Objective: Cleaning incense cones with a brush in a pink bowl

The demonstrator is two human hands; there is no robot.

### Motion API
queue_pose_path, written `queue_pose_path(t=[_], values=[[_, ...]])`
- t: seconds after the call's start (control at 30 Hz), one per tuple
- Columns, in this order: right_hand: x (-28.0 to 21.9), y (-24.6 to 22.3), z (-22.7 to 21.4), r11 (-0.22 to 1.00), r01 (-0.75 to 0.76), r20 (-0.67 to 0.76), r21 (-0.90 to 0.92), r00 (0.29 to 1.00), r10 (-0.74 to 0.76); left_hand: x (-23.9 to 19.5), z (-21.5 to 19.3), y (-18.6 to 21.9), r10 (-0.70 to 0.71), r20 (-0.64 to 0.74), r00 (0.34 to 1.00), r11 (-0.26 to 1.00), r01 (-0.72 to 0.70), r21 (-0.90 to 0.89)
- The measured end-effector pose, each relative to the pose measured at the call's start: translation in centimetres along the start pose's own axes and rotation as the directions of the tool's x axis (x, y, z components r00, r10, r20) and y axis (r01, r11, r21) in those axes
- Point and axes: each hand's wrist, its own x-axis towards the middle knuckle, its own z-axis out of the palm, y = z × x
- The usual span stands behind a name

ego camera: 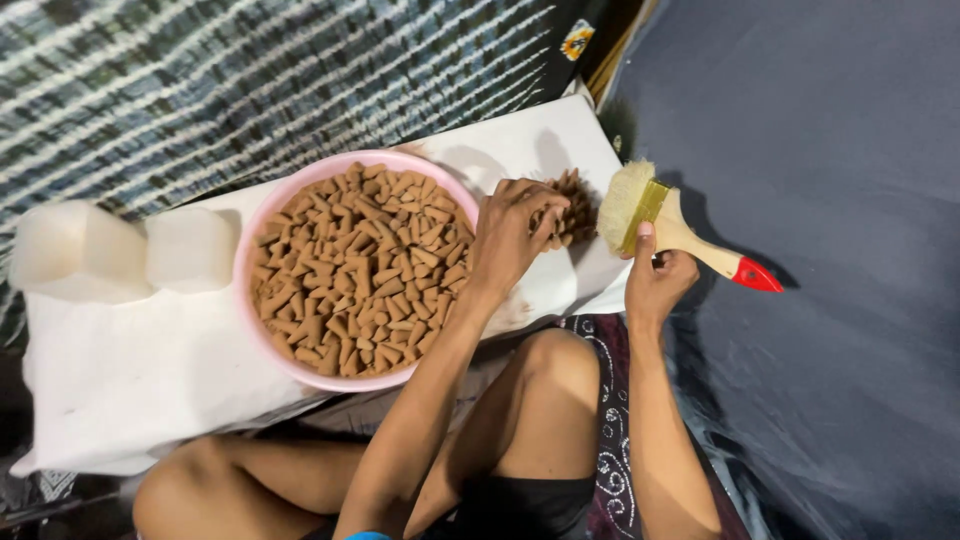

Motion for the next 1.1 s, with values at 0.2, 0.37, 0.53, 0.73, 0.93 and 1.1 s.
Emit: queue_pose_path(t=[0.2, 0.37, 0.53, 0.73, 0.93, 1.1], values=[[-2.9, -6.5, 4.4, 0.974, -0.015, 0.100, 0.224, 0.995, -0.008, -6.2, -7.1, 1.4, -0.211, -0.095, 0.973, 0.964, 0.191, -0.187], [-6.9, -11.7, 8.6, 0.942, -0.102, 0.219, 0.320, 0.975, 0.031, -9.8, -13.1, -1.1, -0.231, -0.205, 0.951, 0.969, 0.207, -0.133], [-10.5, -15.8, 12.1, 0.908, -0.197, 0.305, 0.370, 0.949, 0.081, -12.9, -19.8, -2.9, -0.290, -0.344, 0.893, 0.957, 0.279, -0.083], [-12.1, -16.4, 14.9, 0.853, -0.350, 0.416, 0.386, 0.892, 0.178, -14.8, -22.1, -4.3, -0.342, -0.401, 0.850, 0.938, 0.333, -0.094], [-12.6, -16.6, 15.1, 0.819, -0.438, 0.436, 0.370, 0.861, 0.263, -15.1, -21.1, -5.0, -0.386, -0.319, 0.866, 0.908, 0.418, 0.038], [-12.5, -18.5, 14.3, 0.823, -0.458, 0.436, 0.336, 0.850, 0.295, -14.6, -21.0, -3.9, -0.335, -0.338, 0.879, 0.876, 0.423, 0.233]])
